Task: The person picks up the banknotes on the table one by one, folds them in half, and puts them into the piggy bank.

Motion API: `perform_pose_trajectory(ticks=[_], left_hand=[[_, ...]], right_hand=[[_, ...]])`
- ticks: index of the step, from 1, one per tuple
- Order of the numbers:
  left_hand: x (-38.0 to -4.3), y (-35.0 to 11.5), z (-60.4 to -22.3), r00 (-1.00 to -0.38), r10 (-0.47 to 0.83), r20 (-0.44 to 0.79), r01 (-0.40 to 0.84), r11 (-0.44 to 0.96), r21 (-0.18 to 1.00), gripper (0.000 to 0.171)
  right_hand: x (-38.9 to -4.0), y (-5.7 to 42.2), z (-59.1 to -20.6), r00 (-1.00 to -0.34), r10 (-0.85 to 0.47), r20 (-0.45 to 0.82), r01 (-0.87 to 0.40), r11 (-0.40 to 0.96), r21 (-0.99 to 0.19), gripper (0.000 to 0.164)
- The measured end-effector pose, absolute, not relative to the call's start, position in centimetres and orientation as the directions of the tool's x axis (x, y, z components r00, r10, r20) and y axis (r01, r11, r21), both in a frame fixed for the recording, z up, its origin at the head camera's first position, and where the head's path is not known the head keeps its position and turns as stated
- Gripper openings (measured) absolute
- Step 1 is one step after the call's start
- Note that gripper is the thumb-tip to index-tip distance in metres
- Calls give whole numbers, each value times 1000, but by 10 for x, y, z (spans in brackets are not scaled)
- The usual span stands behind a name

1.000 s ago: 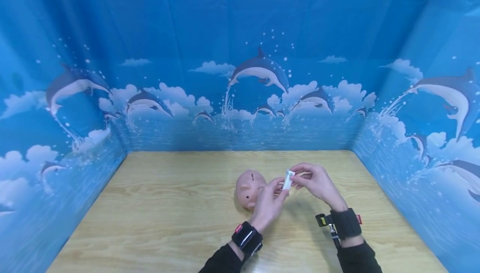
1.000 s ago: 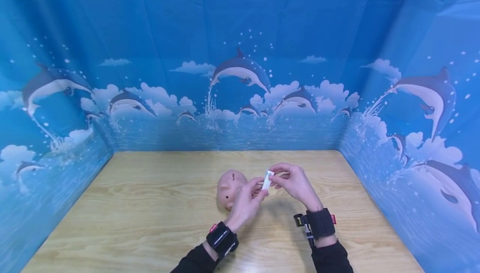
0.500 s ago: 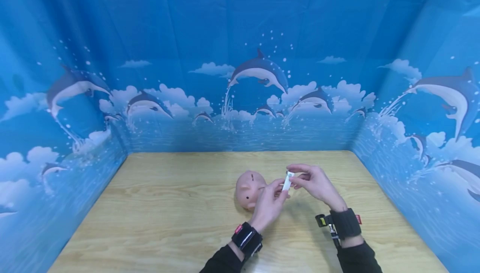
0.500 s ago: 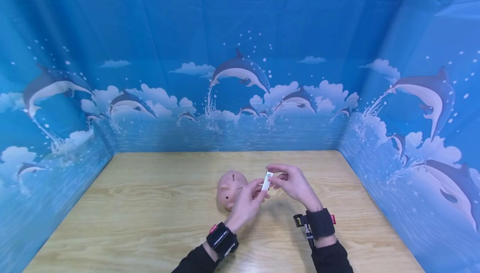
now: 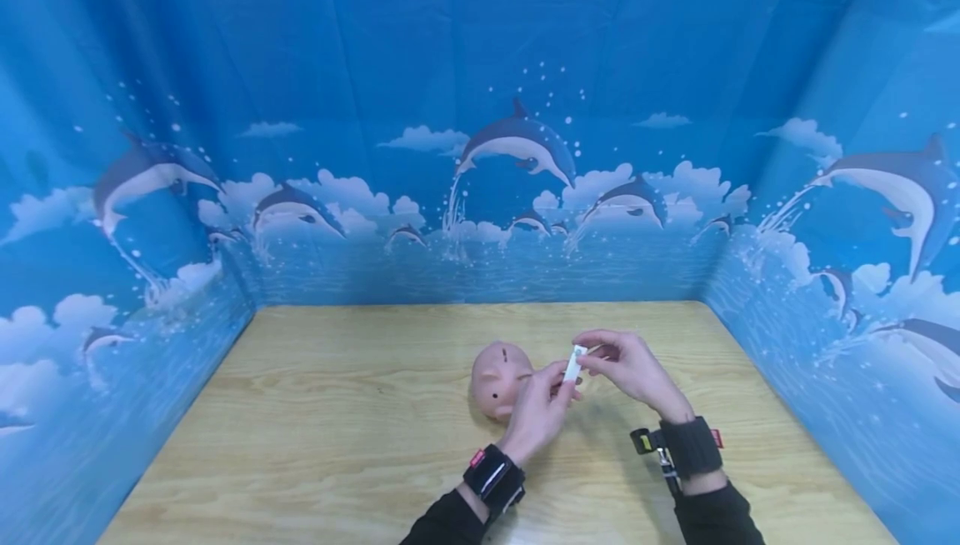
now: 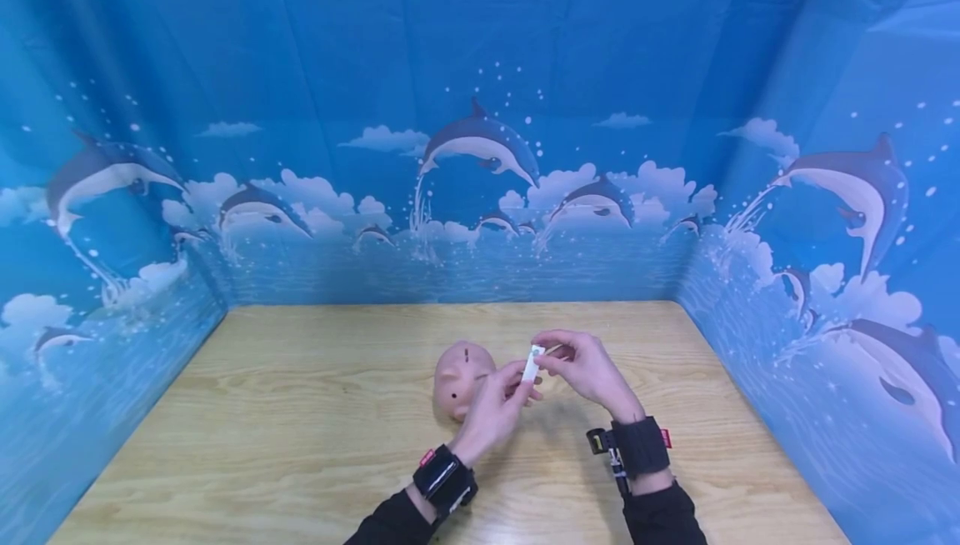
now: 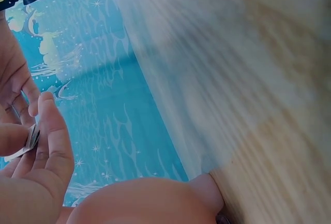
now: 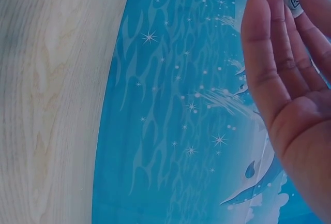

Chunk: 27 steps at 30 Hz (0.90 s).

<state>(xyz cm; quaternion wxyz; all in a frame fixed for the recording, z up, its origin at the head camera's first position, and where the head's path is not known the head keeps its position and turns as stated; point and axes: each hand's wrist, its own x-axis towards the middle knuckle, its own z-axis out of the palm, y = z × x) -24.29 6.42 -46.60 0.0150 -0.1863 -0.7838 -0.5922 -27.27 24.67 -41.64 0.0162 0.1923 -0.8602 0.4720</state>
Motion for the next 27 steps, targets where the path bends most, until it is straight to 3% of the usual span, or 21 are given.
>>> perform_pose_trajectory(ticks=[8,22,27], left_hand=[[-243,63,-466,-936,263,235,298,232,926,25],[-244,65,-468,-927,283,246,296,149,943,20],[-245,64,-467,-930,281,237,284,140,949,27]], right_hand=[[-273,244,-416,-919,-327,221,-363,478,-800,24],[-271,241,-420,-929,-316,192,-327,459,-826,23],[-271,240,-419,-940,-296,169,-296,465,-834,21]])
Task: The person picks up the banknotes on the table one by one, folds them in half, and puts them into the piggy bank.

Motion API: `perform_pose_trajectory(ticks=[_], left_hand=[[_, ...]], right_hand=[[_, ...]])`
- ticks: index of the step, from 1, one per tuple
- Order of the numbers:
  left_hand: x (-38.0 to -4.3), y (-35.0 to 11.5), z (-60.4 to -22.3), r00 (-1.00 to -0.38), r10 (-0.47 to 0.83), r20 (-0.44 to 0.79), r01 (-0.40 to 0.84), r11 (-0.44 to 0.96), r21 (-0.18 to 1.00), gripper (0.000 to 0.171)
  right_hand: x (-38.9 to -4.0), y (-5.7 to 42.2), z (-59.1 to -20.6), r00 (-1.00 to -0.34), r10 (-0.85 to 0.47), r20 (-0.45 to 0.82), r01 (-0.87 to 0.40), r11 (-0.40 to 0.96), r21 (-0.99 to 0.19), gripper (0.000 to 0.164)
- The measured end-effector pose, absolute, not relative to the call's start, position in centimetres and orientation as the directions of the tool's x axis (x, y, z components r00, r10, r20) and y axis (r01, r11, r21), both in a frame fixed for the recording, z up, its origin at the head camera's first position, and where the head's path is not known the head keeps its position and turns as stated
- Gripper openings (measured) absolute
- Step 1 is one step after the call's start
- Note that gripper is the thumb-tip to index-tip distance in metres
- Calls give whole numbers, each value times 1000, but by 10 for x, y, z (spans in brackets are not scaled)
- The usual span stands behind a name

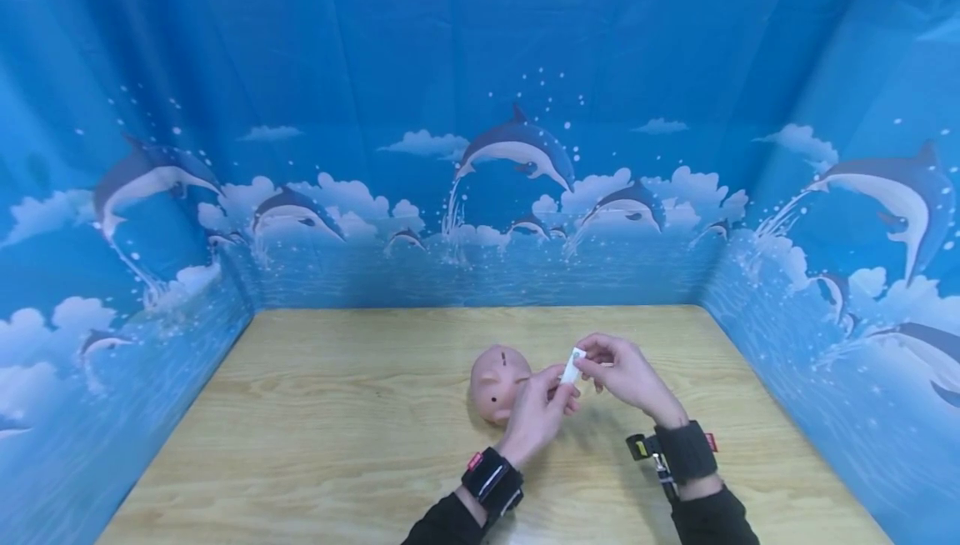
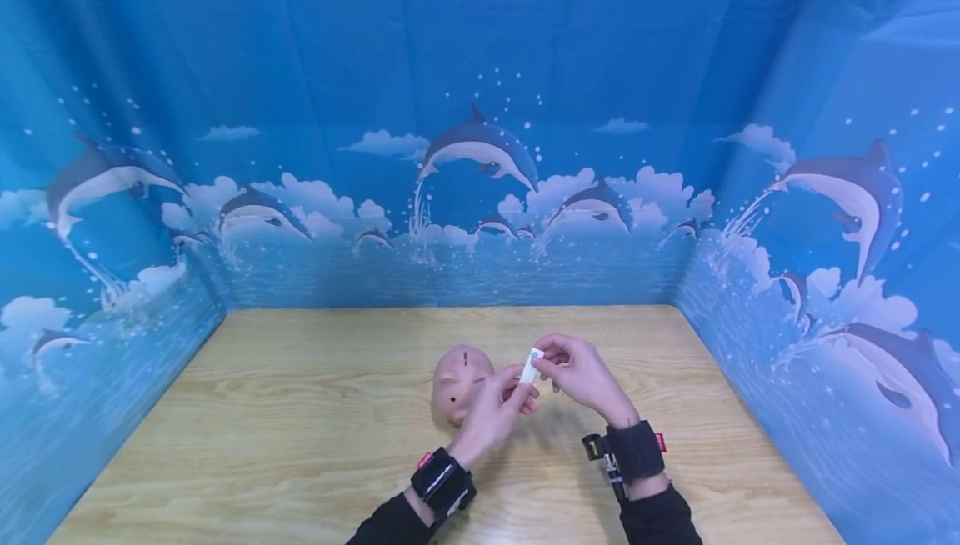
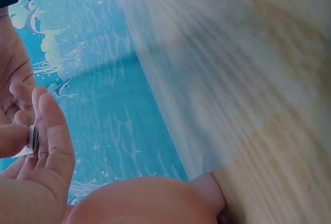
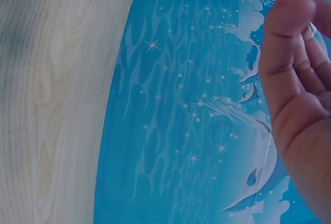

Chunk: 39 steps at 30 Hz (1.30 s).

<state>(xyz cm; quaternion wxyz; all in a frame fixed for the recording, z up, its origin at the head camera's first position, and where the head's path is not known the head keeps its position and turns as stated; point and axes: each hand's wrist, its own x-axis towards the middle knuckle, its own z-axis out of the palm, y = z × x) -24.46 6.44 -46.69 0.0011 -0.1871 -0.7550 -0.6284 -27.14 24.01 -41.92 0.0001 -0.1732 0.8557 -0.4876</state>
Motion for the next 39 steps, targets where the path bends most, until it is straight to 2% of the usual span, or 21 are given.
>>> perform_pose_trajectory(ticks=[7,15,22,28,35,39], left_hand=[[-244,64,-466,-943,256,211,259,172,950,41],[-242,64,-466,-929,219,297,342,211,916,22],[-240,64,-463,-918,178,355,395,314,863,19],[-240,64,-463,-919,163,359,393,321,862,17],[-241,63,-464,-912,145,384,410,317,855,18],[-242,64,-464,-901,123,416,432,338,836,18]], right_hand=[[-271,241,-419,-964,-228,137,-228,447,-865,20],[-271,238,-417,-977,-148,153,-204,432,-878,21],[-269,231,-416,-977,-100,186,-210,355,-911,27],[-269,228,-419,-973,-132,190,-223,310,-924,29],[-270,228,-424,-953,-258,160,-245,342,-907,34],[-270,228,-423,-951,-262,164,-252,351,-902,33]])
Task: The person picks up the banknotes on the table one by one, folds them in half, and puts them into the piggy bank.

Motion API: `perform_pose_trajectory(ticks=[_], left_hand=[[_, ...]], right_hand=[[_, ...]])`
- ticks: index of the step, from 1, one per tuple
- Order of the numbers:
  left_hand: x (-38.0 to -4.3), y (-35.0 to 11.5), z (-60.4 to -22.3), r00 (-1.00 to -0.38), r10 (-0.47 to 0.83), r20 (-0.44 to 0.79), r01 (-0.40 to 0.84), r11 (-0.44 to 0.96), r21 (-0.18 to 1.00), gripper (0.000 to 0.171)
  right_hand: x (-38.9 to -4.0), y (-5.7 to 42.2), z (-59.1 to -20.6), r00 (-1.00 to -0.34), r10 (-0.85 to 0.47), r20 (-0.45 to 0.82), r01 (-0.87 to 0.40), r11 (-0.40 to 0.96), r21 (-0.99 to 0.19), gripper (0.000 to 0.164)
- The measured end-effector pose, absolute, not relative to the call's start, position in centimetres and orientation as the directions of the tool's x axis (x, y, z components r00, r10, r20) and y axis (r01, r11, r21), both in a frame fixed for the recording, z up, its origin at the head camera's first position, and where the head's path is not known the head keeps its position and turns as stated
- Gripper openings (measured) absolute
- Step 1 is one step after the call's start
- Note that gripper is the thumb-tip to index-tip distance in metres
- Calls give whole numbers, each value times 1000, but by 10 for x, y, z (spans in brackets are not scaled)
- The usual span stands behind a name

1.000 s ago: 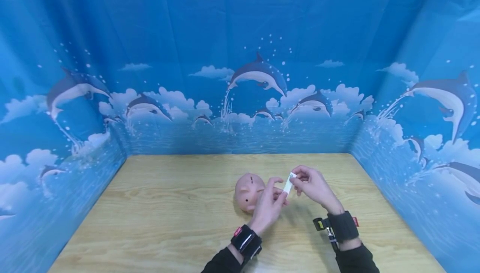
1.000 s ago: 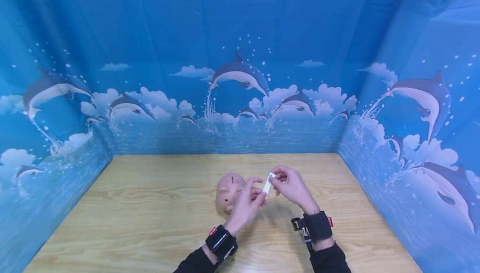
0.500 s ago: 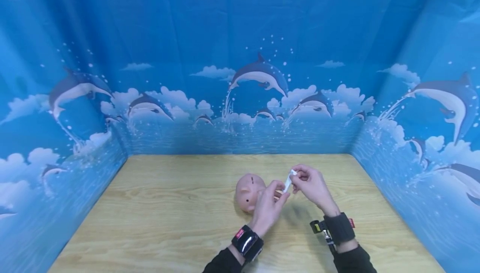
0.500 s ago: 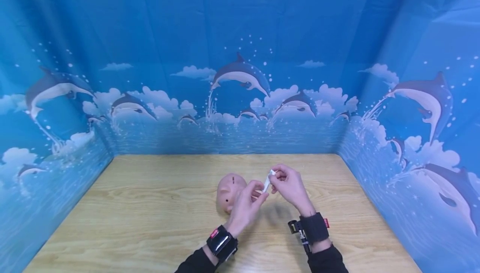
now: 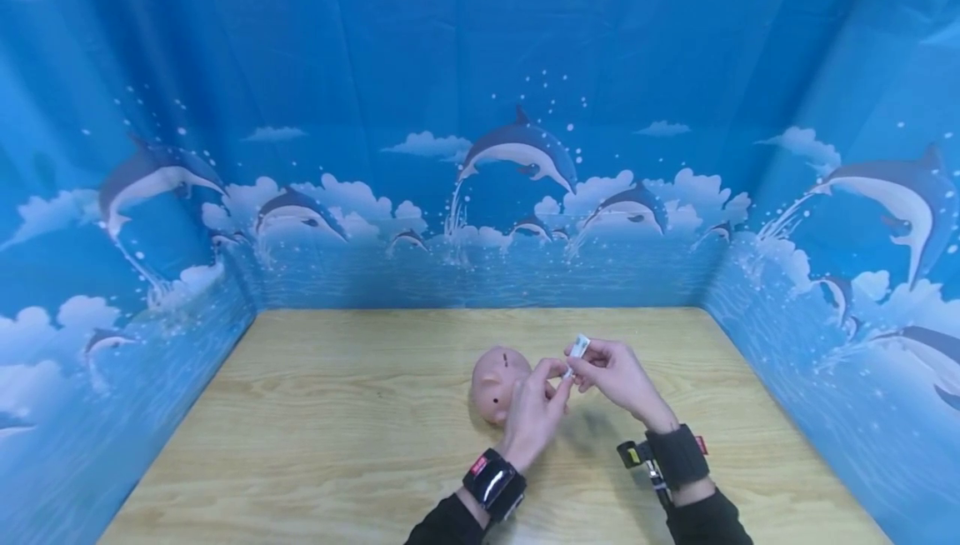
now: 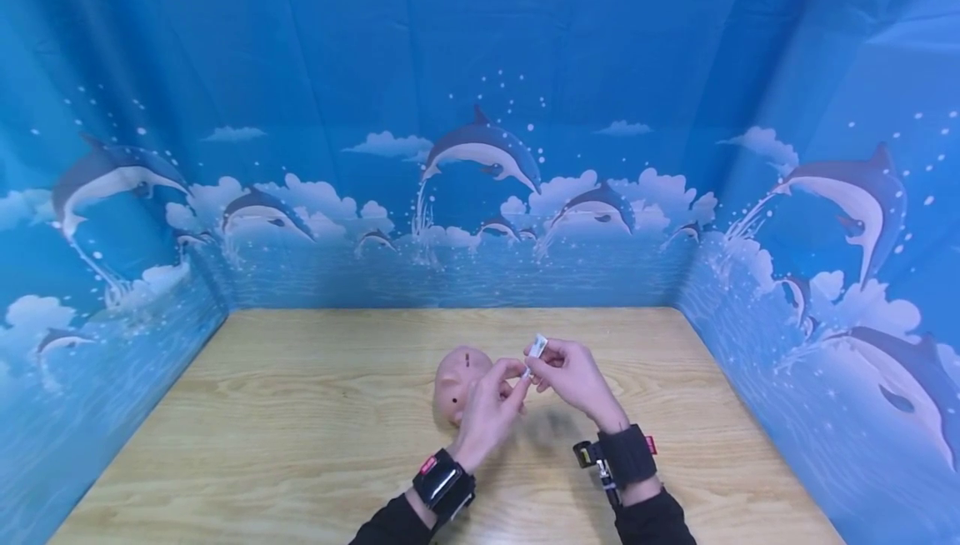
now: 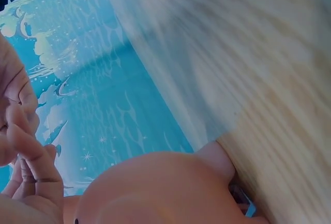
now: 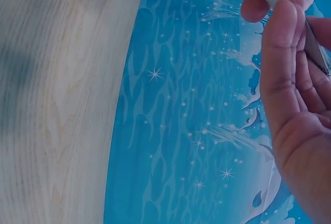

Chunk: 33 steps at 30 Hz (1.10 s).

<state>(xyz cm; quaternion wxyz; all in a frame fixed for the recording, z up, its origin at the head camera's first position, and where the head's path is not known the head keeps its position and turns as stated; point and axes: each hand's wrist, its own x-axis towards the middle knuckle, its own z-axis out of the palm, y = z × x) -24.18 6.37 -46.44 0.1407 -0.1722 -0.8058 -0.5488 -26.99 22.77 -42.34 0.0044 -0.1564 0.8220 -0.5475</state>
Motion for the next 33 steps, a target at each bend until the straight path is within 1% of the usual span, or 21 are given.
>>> perform_pose_trajectory(ticks=[3,6,11,15,21,28,33], left_hand=[[-242,64,-465,-896,115,428,439,369,819,17],[-242,64,-465,-903,116,415,426,377,822,19],[-242,63,-464,-920,122,373,391,345,853,21],[-242,62,-465,-919,121,374,393,326,860,22],[-243,62,-464,-914,121,387,405,312,859,21],[-245,61,-464,-915,123,383,403,301,865,21],[-244,59,-462,-912,112,394,408,331,851,23]], right_hand=[[-269,227,-423,-955,-249,164,-248,359,-900,32],[-269,228,-422,-954,-252,162,-249,365,-897,34],[-269,227,-422,-950,-270,154,-251,372,-894,35],[-270,226,-422,-945,-280,167,-270,384,-883,34],[-271,225,-424,-952,-254,173,-266,400,-877,36],[-270,224,-423,-954,-235,185,-268,395,-879,32],[-272,224,-424,-956,-211,202,-275,412,-869,30]])
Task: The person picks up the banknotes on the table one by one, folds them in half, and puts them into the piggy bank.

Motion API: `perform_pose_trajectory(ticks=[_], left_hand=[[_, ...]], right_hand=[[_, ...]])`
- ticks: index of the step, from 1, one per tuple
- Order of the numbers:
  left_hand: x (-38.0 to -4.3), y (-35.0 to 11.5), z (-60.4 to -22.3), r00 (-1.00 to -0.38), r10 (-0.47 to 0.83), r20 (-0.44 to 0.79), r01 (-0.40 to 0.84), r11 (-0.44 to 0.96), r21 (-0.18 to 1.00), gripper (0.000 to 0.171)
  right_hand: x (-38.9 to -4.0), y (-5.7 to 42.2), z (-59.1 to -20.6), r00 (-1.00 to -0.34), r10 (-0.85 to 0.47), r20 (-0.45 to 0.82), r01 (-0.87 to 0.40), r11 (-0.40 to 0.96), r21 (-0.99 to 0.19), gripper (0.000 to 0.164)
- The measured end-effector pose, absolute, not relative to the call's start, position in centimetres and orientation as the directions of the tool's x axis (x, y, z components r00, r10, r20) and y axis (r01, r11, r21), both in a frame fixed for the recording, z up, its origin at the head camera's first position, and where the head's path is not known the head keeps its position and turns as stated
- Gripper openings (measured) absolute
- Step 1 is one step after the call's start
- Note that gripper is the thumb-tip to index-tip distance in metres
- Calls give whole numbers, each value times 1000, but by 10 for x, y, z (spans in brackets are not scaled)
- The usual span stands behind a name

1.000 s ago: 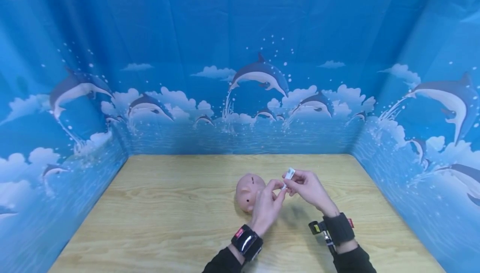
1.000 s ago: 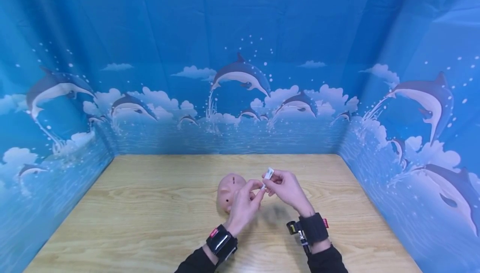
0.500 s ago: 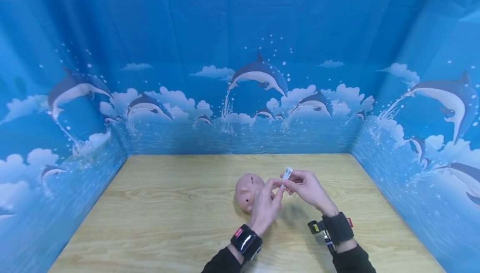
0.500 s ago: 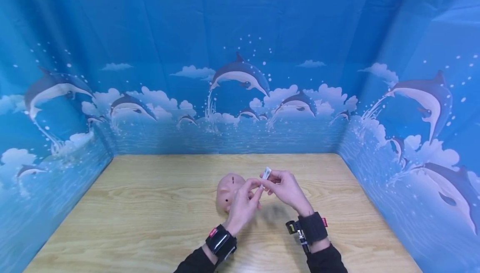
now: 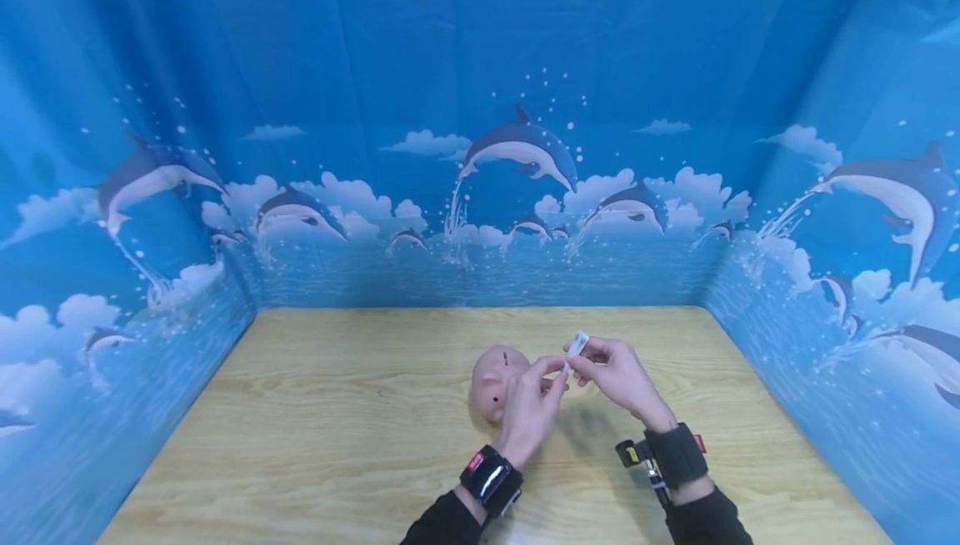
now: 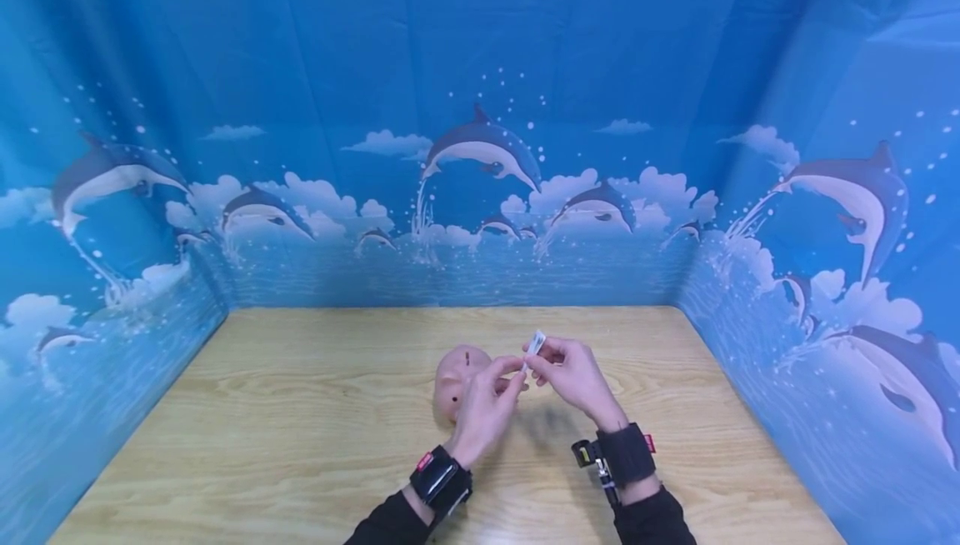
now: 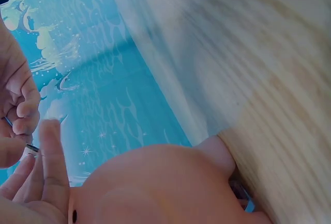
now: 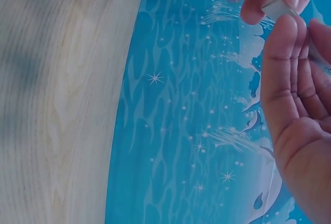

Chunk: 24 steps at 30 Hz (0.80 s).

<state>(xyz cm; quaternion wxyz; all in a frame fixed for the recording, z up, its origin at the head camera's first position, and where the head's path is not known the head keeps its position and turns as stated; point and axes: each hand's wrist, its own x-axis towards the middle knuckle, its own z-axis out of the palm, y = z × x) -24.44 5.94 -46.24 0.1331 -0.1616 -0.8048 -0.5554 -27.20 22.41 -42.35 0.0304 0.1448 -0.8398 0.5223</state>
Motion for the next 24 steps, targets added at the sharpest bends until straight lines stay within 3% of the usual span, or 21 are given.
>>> perform_pose_trajectory(ticks=[15,24], left_hand=[[-242,57,-460,-763,114,636,602,483,635,15],[-242,44,-454,-708,138,692,648,518,559,12]], right_hand=[[-274,227,-423,-953,-191,234,-296,436,-850,26],[-274,225,-425,-945,-216,245,-319,451,-833,28]])
